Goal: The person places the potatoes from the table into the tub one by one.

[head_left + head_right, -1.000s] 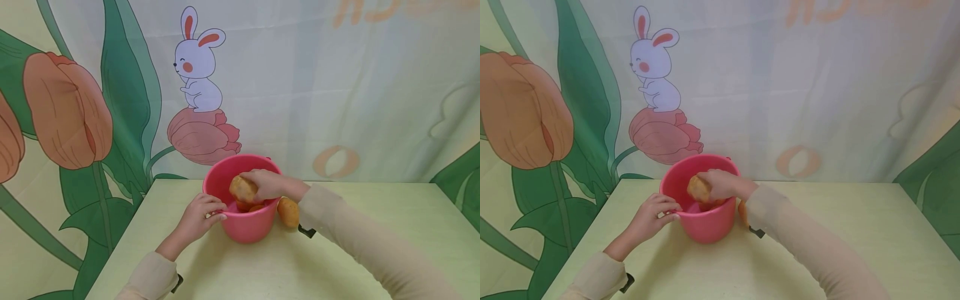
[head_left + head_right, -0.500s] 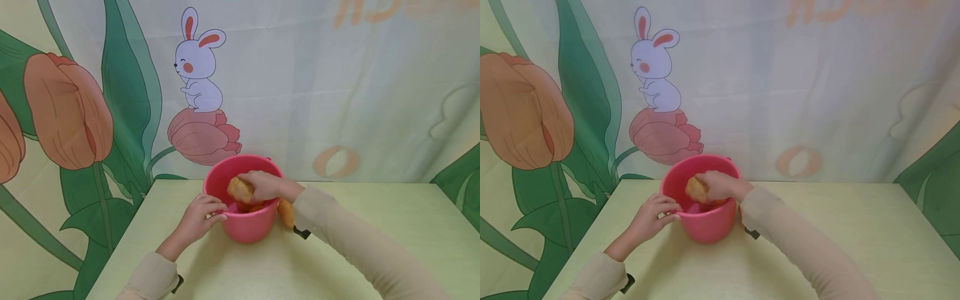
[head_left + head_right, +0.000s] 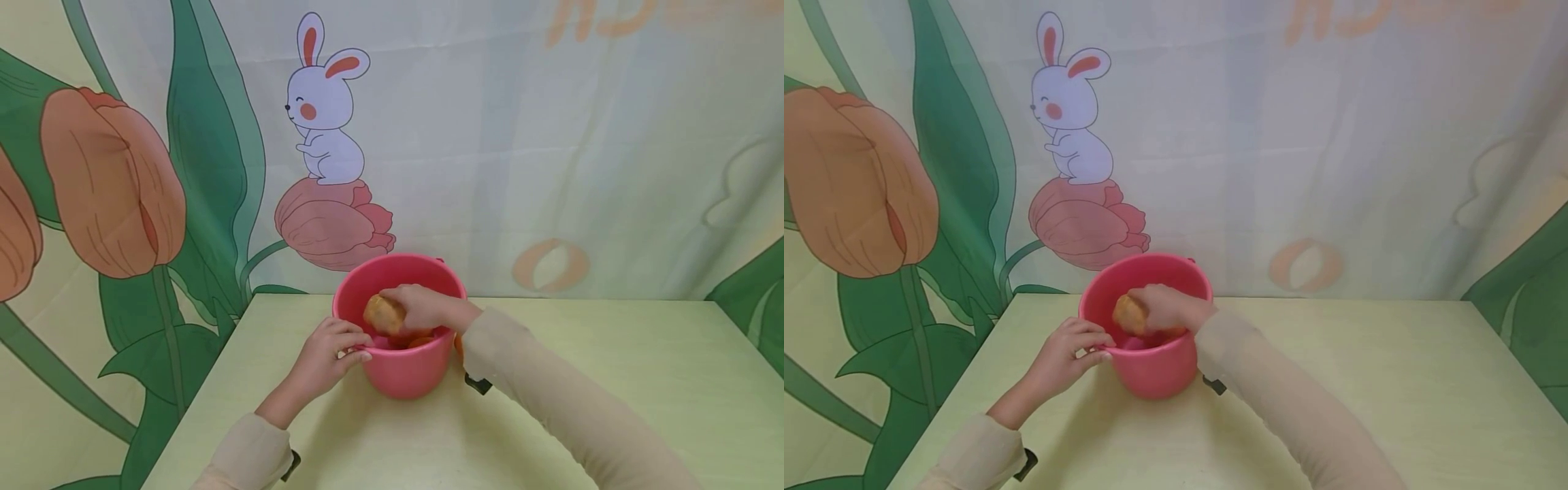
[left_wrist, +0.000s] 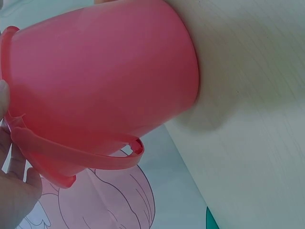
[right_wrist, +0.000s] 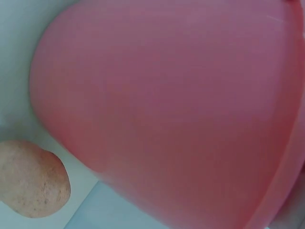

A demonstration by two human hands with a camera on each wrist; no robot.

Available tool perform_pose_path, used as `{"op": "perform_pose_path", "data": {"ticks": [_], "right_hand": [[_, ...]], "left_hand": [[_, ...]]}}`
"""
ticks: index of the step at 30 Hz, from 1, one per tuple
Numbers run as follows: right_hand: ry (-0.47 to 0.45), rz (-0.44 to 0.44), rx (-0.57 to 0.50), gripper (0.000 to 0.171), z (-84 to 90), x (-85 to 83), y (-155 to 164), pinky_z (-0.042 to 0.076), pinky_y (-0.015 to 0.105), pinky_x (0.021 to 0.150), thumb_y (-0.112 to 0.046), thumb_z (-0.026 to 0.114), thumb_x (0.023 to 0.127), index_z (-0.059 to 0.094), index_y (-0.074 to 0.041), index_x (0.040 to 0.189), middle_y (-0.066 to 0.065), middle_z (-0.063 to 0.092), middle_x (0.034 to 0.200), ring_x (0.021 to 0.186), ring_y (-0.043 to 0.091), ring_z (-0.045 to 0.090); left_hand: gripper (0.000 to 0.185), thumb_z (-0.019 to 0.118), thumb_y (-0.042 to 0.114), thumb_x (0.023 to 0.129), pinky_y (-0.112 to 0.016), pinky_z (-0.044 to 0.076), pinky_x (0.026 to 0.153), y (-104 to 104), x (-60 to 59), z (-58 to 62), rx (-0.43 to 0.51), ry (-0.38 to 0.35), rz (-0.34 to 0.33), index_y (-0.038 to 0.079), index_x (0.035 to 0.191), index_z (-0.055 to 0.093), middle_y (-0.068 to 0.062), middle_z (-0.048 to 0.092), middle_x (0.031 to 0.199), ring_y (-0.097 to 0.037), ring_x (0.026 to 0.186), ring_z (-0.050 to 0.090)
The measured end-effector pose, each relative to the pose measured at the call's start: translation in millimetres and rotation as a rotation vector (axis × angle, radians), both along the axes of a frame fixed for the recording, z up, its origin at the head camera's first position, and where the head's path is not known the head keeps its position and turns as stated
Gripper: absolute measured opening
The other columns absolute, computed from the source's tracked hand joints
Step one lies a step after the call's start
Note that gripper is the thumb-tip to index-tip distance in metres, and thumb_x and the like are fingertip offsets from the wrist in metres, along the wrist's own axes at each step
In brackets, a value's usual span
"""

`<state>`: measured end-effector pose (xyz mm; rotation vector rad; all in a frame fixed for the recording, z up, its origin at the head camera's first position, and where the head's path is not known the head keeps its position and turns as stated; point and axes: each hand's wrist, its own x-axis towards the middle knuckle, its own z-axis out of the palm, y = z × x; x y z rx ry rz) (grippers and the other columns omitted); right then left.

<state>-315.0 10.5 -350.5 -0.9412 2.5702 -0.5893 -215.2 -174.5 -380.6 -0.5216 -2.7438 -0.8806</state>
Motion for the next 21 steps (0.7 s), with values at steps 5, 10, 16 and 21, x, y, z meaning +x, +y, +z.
{"op": "perform_pose_path", "data": {"ticks": [5,10,16,21], "right_hand": [[-0.001,0.007,-0.017,0.075,-4.6,-3.5,-3.6,0.051,0.026,0.07,-0.016,0.077,0.064,0.042,-0.021,0.13,-0.002,0.052,0.115,0.103,0.016,0.046],[-0.016,-0.006,-0.039,0.072,-7.5,-3.9,-6.7,0.051,0.026,0.068,-0.014,0.077,0.064,0.045,-0.021,0.128,-0.002,0.054,0.11,0.1,0.016,0.048],[-0.057,-0.043,-0.072,0.071,-12.2,-4.5,-10.9,0.051,0.026,0.066,-0.01,0.077,0.064,0.046,-0.022,0.127,-0.003,0.055,0.108,0.098,0.017,0.048],[-0.079,-0.057,-0.101,0.069,-16.4,-5.5,-13.8,0.051,0.025,0.066,-0.01,0.078,0.063,0.048,-0.024,0.123,-0.005,0.054,0.109,0.099,0.017,0.048]], "left_hand": [[0.023,0.072,0.022,0.07,-0.027,0.052,0.072,-0.2,0.4,0.5,-0.003,0.008,-0.005,0.021,0.093,0.069,0.005,0.061,0.097,-0.013,0.1,0.047],[0.023,0.072,0.022,0.07,-0.027,0.052,0.071,0.4,0.2,0.0,0.005,-0.01,0.009,0.022,0.093,0.069,0.006,0.061,0.097,-0.012,0.1,0.047],[0.024,0.073,0.022,0.069,-0.028,0.053,0.072,0.7,0.1,-1.0,0.011,-0.022,0.025,0.022,0.093,0.069,0.005,0.06,0.098,-0.013,0.1,0.047],[0.024,0.073,0.022,0.069,-0.028,0.053,0.072,0.6,0.2,-1.1,0.007,-0.025,0.029,0.022,0.093,0.069,0.005,0.06,0.098,-0.013,0.1,0.047]]}}
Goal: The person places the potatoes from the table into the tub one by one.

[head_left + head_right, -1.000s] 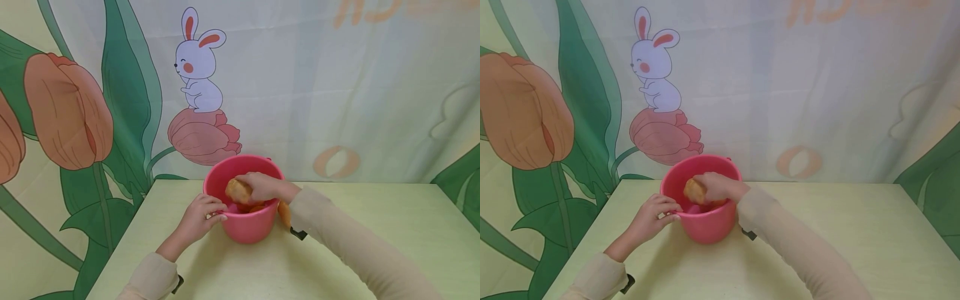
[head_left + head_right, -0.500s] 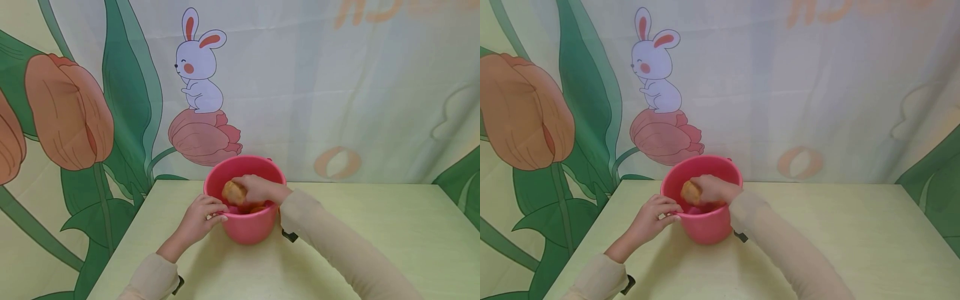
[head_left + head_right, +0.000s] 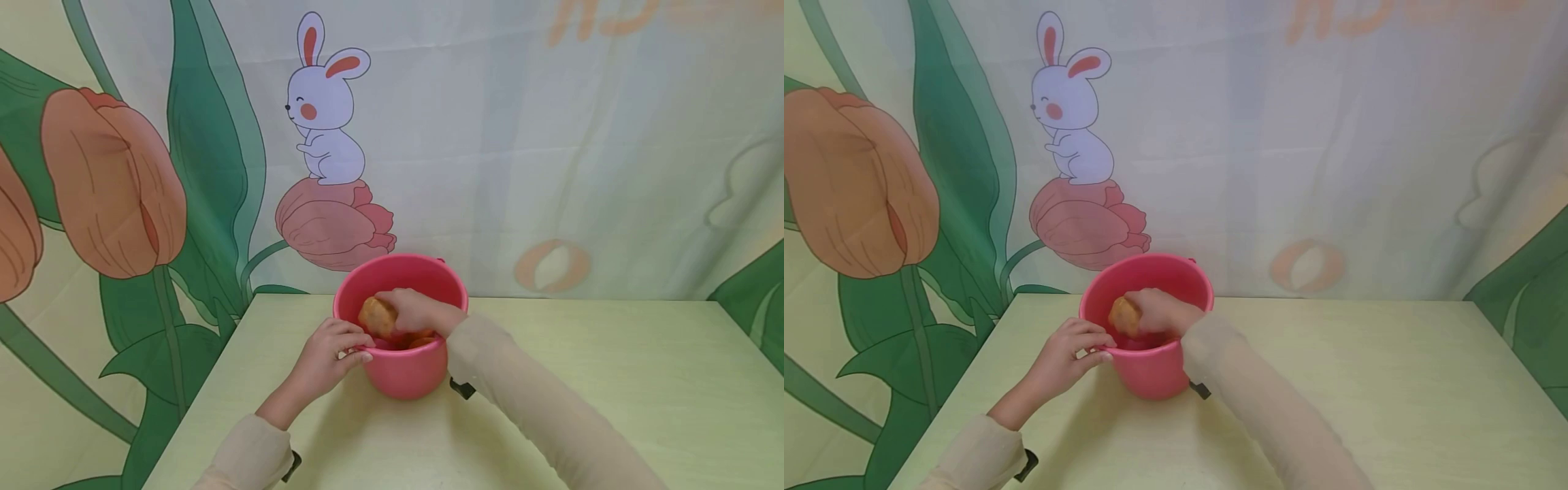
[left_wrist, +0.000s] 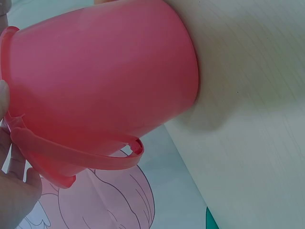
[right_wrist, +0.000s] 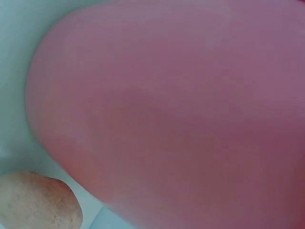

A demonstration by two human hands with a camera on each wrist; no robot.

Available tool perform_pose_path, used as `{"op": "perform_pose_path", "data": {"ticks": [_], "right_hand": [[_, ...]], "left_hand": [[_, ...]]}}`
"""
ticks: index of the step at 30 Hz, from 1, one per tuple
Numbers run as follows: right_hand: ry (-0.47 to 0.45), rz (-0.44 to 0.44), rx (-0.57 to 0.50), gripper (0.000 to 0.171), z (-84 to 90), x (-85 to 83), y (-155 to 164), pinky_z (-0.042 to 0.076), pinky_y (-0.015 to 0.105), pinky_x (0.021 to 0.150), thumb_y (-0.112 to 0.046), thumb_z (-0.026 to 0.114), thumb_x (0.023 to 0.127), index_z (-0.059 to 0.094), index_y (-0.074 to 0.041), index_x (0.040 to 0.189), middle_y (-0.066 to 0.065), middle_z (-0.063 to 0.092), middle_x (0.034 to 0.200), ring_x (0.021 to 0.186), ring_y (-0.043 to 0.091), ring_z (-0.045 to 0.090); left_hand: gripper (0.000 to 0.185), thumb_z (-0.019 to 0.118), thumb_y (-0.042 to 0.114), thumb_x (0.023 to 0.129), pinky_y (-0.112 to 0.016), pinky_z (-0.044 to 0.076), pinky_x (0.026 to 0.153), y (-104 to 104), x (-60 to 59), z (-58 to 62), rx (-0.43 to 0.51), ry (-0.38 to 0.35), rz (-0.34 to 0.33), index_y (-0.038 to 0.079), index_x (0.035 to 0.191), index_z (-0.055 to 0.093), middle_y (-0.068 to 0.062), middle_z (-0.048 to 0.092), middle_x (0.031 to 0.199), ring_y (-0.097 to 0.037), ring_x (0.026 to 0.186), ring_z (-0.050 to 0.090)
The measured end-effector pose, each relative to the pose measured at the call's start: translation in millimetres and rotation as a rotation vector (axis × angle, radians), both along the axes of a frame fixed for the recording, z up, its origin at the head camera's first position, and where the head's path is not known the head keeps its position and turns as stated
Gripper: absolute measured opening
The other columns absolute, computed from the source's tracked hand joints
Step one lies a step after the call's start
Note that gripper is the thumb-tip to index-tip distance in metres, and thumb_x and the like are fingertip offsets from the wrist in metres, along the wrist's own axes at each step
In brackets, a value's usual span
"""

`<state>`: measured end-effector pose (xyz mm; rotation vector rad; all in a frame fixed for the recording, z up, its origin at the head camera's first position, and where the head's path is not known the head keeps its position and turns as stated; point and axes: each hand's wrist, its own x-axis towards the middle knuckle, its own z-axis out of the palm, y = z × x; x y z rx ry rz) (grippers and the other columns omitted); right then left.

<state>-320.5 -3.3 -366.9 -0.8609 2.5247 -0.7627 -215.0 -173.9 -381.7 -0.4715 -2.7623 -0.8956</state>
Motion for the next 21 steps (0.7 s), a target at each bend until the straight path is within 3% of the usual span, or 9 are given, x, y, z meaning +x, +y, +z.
{"op": "perform_pose_path", "data": {"ticks": [21], "right_hand": [[-0.042,-0.033,-0.022,0.071,-8.6,-1.1,-4.9,0.051,0.024,0.064,-0.012,0.078,0.062,0.048,-0.026,0.124,-0.006,0.054,0.108,0.097,0.016,0.049]], "left_hand": [[0.022,0.072,0.022,0.07,-0.027,0.052,0.072,-1.6,0.4,0.0,-0.008,0.025,-0.019,0.02,0.092,0.069,0.005,0.061,0.097,-0.012,0.099,0.047]]}}
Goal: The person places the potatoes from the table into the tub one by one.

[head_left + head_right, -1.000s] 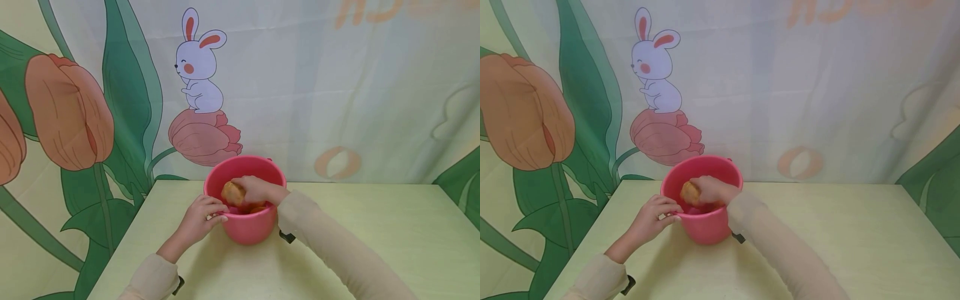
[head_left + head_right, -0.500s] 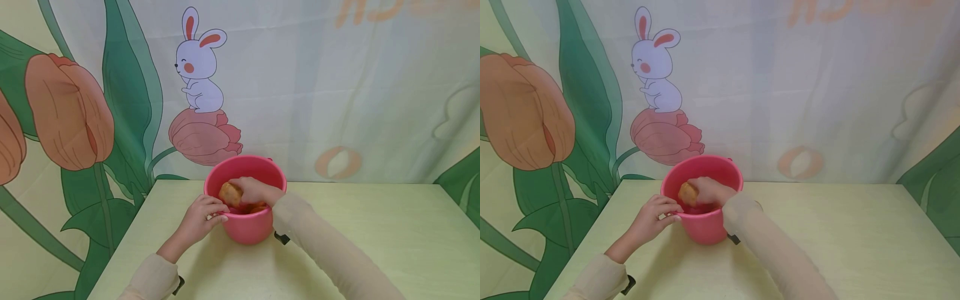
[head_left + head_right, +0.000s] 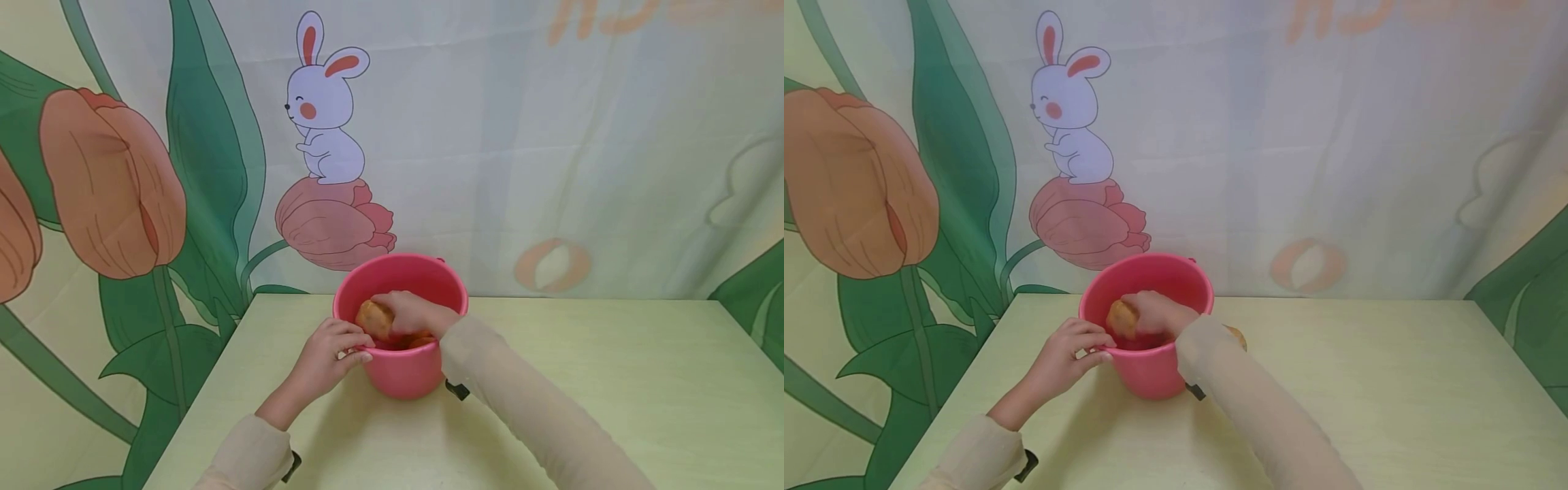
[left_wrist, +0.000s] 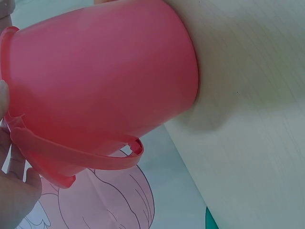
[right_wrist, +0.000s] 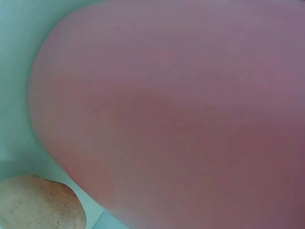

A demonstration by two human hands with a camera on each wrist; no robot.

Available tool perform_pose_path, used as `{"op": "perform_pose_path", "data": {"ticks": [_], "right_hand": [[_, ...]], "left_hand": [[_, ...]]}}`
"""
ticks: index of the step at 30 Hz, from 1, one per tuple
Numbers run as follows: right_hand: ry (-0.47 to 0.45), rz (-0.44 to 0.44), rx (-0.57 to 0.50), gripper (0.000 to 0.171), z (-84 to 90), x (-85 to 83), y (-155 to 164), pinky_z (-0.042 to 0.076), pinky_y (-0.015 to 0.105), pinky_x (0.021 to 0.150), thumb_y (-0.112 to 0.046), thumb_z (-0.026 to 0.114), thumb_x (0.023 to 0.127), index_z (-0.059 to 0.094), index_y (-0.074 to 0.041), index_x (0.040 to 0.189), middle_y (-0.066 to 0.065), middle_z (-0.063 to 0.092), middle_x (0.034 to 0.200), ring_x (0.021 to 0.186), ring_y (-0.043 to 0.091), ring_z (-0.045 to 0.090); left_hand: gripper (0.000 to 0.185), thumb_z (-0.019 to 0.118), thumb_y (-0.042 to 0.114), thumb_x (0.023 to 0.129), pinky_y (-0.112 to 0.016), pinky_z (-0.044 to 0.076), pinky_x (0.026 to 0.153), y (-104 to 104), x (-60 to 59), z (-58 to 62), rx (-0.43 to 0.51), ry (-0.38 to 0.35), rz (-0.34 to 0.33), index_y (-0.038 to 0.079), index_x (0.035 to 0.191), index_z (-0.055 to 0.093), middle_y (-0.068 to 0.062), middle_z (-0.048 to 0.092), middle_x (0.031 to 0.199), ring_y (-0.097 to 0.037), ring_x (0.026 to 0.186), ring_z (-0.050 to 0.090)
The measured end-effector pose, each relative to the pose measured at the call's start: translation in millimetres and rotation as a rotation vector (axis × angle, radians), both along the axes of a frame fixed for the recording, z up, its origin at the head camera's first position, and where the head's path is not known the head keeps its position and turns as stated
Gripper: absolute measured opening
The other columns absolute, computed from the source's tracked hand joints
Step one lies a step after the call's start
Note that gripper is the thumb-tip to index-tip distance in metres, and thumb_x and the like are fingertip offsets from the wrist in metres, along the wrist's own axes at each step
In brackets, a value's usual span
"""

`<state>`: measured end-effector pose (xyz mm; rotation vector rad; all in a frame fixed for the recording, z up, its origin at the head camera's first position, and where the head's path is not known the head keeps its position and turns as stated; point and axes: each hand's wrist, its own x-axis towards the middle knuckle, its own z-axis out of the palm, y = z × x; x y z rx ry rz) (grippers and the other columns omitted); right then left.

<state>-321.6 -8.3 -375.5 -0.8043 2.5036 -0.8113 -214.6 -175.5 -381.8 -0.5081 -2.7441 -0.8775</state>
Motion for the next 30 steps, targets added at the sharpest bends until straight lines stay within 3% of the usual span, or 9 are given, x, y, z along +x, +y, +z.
{"op": "perform_pose_path", "data": {"ticks": [13,21,30], "right_hand": [[-0.063,-0.001,0.007,0.069,-0.3,2.2,-1.4,0.052,0.026,0.062,-0.01,0.077,0.063,0.048,-0.028,0.123,-0.005,0.054,0.104,0.095,0.018,0.05],[-0.075,-0.011,0.033,0.08,0.2,4.9,-0.2,0.053,0.026,0.067,-0.007,0.076,0.064,0.04,-0.027,0.133,-0.004,0.052,0.121,0.094,0.017,0.052],[0.011,0.046,0.046,0.067,6.5,4.5,3.7,0.052,0.026,0.071,-0.011,0.074,0.066,0.048,-0.019,0.127,0.0,0.055,0.12,0.103,0.018,0.052]], "left_hand": [[0.023,0.072,0.022,0.071,-0.029,0.052,0.073,1.9,0.5,1.5,-0.002,-0.002,0.002,0.017,0.092,0.07,0.004,0.062,0.098,-0.014,0.1,0.048],[0.024,0.073,0.021,0.07,-0.025,0.052,0.07,0.7,0.0,1.3,-0.019,0.038,-0.02,0.019,0.094,0.069,0.002,0.061,0.097,-0.014,0.098,0.048],[0.023,0.074,0.021,0.069,-0.026,0.052,0.07,1.9,-0.1,0.6,-0.011,0.016,0.005,0.021,0.092,0.069,0.004,0.061,0.096,-0.013,0.098,0.048]]}}
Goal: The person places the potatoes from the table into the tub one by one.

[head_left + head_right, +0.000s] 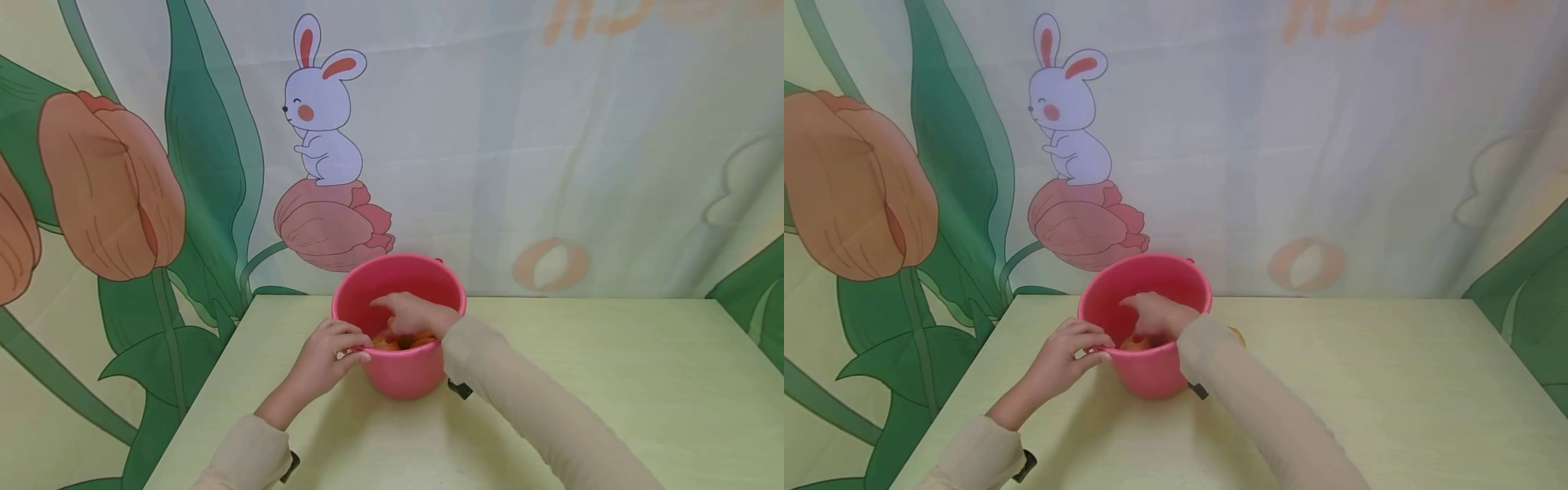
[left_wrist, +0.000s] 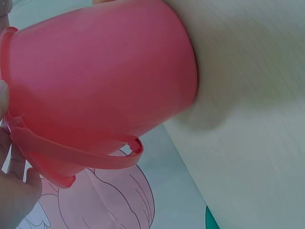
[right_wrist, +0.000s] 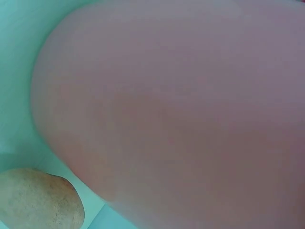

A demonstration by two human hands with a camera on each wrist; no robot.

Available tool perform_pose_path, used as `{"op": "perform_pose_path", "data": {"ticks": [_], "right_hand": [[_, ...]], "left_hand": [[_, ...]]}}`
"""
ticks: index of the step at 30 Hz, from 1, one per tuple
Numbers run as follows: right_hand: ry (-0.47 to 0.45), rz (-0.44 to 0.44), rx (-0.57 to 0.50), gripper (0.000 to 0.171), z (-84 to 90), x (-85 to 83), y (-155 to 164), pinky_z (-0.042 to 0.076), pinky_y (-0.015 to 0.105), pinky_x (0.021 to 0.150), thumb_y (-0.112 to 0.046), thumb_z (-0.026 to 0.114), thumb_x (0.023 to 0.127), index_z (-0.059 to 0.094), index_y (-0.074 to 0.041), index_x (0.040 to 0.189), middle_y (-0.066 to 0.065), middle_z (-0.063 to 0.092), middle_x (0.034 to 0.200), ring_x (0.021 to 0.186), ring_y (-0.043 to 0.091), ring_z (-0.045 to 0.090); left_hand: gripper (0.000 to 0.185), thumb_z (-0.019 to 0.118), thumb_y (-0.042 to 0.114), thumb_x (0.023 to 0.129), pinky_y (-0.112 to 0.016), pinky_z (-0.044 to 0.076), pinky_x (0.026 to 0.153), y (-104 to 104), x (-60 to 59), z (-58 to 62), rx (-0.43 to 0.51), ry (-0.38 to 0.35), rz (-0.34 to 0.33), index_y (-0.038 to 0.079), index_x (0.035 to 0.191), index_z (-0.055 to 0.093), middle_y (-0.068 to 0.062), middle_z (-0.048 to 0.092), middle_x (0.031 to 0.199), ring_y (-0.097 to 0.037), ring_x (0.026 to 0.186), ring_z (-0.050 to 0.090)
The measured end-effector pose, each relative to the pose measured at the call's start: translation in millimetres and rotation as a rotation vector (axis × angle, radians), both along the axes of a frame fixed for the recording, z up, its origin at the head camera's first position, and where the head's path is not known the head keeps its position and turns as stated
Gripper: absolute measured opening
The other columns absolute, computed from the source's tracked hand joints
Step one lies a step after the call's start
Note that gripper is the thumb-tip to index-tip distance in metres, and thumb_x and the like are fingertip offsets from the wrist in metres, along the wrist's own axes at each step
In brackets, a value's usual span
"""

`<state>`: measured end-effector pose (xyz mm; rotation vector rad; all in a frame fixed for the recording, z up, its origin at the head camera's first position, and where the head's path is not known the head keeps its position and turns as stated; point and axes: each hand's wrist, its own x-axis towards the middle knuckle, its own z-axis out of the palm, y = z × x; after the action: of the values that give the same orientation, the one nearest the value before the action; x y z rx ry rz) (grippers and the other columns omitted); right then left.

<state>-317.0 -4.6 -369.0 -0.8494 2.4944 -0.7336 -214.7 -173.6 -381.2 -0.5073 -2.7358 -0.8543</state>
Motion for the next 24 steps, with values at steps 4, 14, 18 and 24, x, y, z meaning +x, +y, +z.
{"op": "perform_pose_path", "data": {"ticks": [4,14,18,24], "right_hand": [[0.005,0.006,0.006,0.066,2.8,-0.5,2.3,0.052,0.027,0.071,-0.011,0.074,0.066,0.048,-0.018,0.127,0.0,0.054,0.12,0.104,0.02,0.051],[0.04,-0.002,0.045,0.07,15.0,1.9,8.5,0.052,0.026,0.07,-0.015,0.076,0.065,0.047,-0.024,0.127,-0.005,0.052,0.122,0.108,0.019,0.049],[0.049,0.013,0.05,0.067,19.4,2.6,11.2,0.052,0.027,0.072,-0.017,0.075,0.067,0.047,-0.022,0.128,-0.003,0.052,0.123,0.108,0.019,0.049],[0.031,-0.006,0.052,0.065,24.2,3.0,15.7,0.052,0.028,0.073,-0.017,0.075,0.068,0.047,-0.02,0.127,-0.003,0.053,0.121,0.11,0.021,0.048]], "left_hand": [[0.024,0.074,0.02,0.069,-0.026,0.052,0.07,0.1,-0.2,-0.5,0.004,-0.007,0.004,0.021,0.092,0.069,0.005,0.061,0.096,-0.013,0.098,0.048],[0.026,0.075,0.018,0.068,-0.027,0.053,0.07,0.6,0.4,-0.2,0.026,-0.032,0.014,0.02,0.093,0.069,0.004,0.061,0.096,-0.014,0.098,0.048],[0.026,0.075,0.017,0.068,-0.027,0.053,0.07,0.8,0.6,-0.2,0.026,-0.033,0.017,0.02,0.093,0.069,0.004,0.061,0.096,-0.014,0.098,0.048],[0.025,0.075,0.018,0.068,-0.027,0.053,0.07,1.2,0.5,-0.4,0.024,-0.033,0.019,0.021,0.092,0.069,0.005,0.061,0.096,-0.014,0.098,0.048]]}}
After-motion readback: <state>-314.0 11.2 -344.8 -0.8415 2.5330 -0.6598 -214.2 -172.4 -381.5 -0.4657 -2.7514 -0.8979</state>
